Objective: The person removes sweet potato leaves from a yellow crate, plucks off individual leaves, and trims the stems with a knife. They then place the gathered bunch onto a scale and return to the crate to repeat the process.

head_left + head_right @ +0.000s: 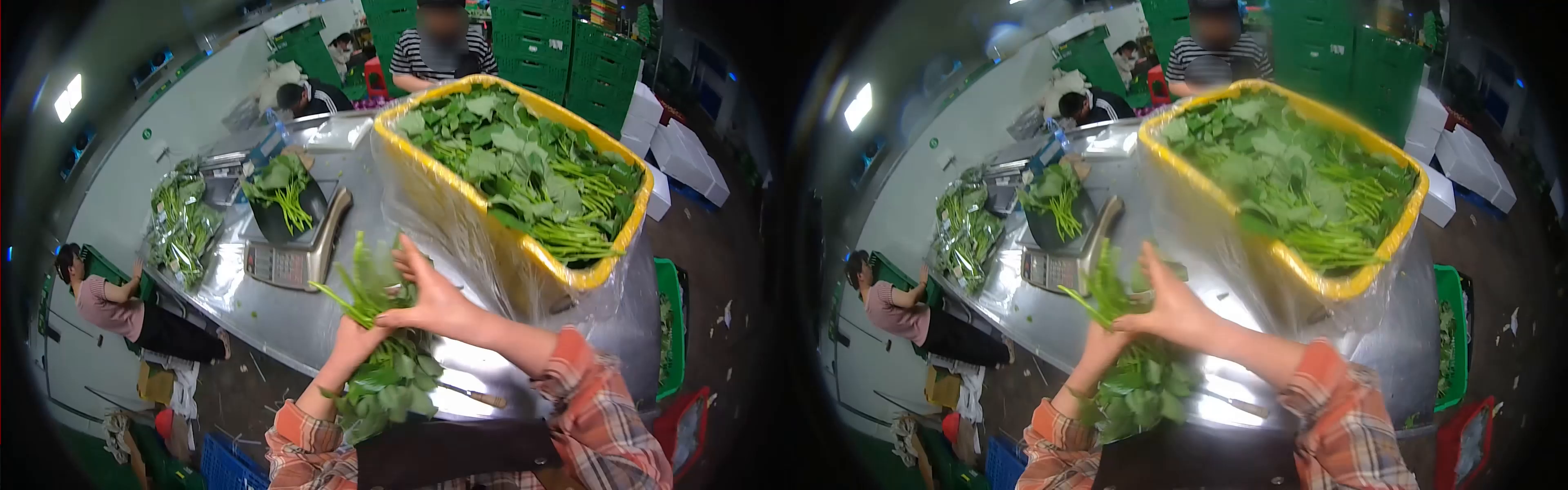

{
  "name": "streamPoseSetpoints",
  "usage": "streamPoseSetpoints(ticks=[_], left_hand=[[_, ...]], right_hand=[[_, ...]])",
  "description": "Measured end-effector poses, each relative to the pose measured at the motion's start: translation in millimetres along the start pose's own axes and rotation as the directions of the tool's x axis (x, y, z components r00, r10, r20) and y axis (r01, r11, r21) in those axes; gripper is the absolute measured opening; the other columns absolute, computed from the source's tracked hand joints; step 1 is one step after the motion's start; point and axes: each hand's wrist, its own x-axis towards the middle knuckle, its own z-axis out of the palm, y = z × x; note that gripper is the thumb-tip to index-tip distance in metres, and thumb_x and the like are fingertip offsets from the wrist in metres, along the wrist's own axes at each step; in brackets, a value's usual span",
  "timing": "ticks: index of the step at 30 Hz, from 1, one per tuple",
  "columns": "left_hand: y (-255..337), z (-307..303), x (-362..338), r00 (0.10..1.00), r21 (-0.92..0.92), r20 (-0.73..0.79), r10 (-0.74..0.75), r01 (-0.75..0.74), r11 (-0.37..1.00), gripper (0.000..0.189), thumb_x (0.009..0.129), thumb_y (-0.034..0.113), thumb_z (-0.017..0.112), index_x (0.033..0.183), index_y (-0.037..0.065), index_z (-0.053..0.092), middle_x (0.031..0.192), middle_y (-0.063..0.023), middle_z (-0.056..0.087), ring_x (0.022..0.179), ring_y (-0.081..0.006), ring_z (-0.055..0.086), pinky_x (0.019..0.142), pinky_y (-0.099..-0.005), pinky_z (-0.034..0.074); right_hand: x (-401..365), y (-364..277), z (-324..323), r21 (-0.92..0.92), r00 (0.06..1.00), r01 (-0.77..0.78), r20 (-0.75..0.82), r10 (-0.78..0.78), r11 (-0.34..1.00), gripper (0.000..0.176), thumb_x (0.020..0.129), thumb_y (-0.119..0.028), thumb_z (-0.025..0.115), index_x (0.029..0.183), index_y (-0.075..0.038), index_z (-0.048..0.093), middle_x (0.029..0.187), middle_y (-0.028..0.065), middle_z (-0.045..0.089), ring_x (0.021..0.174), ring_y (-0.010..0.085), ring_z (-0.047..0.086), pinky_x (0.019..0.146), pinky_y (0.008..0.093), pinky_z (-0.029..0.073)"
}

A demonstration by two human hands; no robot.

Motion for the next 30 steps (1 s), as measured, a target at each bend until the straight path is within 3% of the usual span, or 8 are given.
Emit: streamPoseSetpoints(ticks=[9,13,15,17,19,21,25,30], left_hand=[[-3,5,-9,0.825,0.795,-0.101,0.555,-0.268,0.544,0.071,0.053,0.021,0.081,0.114,-0.002,0.051,0.121,-0.0219,0.049,0.119,-0.0371,0.041,0.096,-0.041,0.037],[-44,-19,10,0.876,0.079,0.482,0.011,-0.056,0.995,0.075,0.057,0.022,0.083,0.12,0.001,0.048,0.12,-0.0158,0.051,0.111,-0.0262,0.05,0.093,-0.037,0.04],[-37,-22,4,0.861,-0.028,0.507,0.053,-0.045,0.999,0.05,0.066,0.02,0.078,0.107,0.001,0.056,0.105,-0.0094,0.06,0.099,-0.0197,0.056,0.088,-0.0337,0.044],[-44,-35,15,0.816,-0.07,0.578,-0.029,0.085,0.994,0.046,0.068,0.019,0.077,0.105,0.001,0.057,0.102,-0.007,0.061,0.099,-0.0173,0.056,0.087,-0.032,0.044],[-28,-46,16,0.934,0.165,0.333,-0.127,0.075,0.983,0.04,0.066,0.014,0.075,0.1,0.003,0.059,0.096,-0.008,0.063,0.093,-0.0191,0.059,0.089,-0.0339,0.043],[-47,-57,41,0.658,0.428,0.499,0.564,-0.753,0.5,0.043,0.059,0.01,0.074,0.1,0.004,0.059,0.091,-0.0108,0.062,0.088,-0.026,0.059,0.092,-0.0406,0.041],[-74,-44,15,0.605,0.401,0.734,0.309,-0.752,0.523,0.047,0.058,0.01,0.074,0.102,0.004,0.058,0.093,-0.0123,0.059,0.092,-0.0289,0.057,0.093,-0.0426,0.04],[-109,-27,-26,0.651,0.084,0.733,-0.197,0.2,0.976,0.041,0.074,0.015,0.07,0.11,0.005,0.056,0.108,-0.011,0.059,0.101,-0.0228,0.056,0.093,-0.0338,0.04]], right_hand=[[-6,8,61,0.28,0.966,-0.181,-0.128,0.223,0.943,0.078,0.074,-0.005,0.06,0.139,-0.009,0.017,0.122,0.0189,0.046,0.113,0.027,0.047,0.098,0.0345,0.034],[-6,-9,58,0.629,0.932,-0.356,0.182,0.314,0.691,0.073,0.076,-0.004,0.058,0.138,-0.008,0.021,0.112,0.0151,0.053,0.108,0.0249,0.049,0.095,0.0349,0.036],[-7,-12,43,0.15,0.994,-0.097,0.056,0.089,0.984,0.065,0.077,-0.01,0.063,0.134,-0.006,0.032,0.103,0.0141,0.056,0.099,0.0261,0.053,0.091,0.038,0.039],[-2,1,-11,-0.668,0.931,0.241,-0.046,-0.362,0.704,0.06,0.073,-0.014,0.066,0.127,-0.005,0.042,0.104,0.0154,0.056,0.1,0.0305,0.052,0.091,0.0415,0.039],[-8,15,-58,-0.871,0.93,-0.003,-0.183,-0.319,0.491,0.056,0.071,-0.014,0.066,0.123,-0.007,0.046,0.108,0.0141,0.055,0.103,0.0314,0.051,0.092,0.0428,0.039],[-17,34,-88,-0.928,0.909,-0.218,-0.306,-0.284,0.303,0.049,0.074,-0.014,0.062,0.121,-0.01,0.049,0.113,0.0126,0.053,0.106,0.0304,0.05,0.092,0.0425,0.039],[-24,50,-99,-0.992,0.979,0.088,0.069,-0.19,0.093,0.043,0.081,-0.014,0.053,0.123,-0.016,0.048,0.116,0.0097,0.053,0.11,0.0266,0.049,0.094,0.0398,0.039],[-31,77,-151,-0.995,0.963,0.023,0.049,-0.266,-0.099,0.045,0.075,-0.011,0.054,0.119,-0.019,0.054,0.112,0.006,0.057,0.107,0.0224,0.053,0.093,0.0381,0.041]])
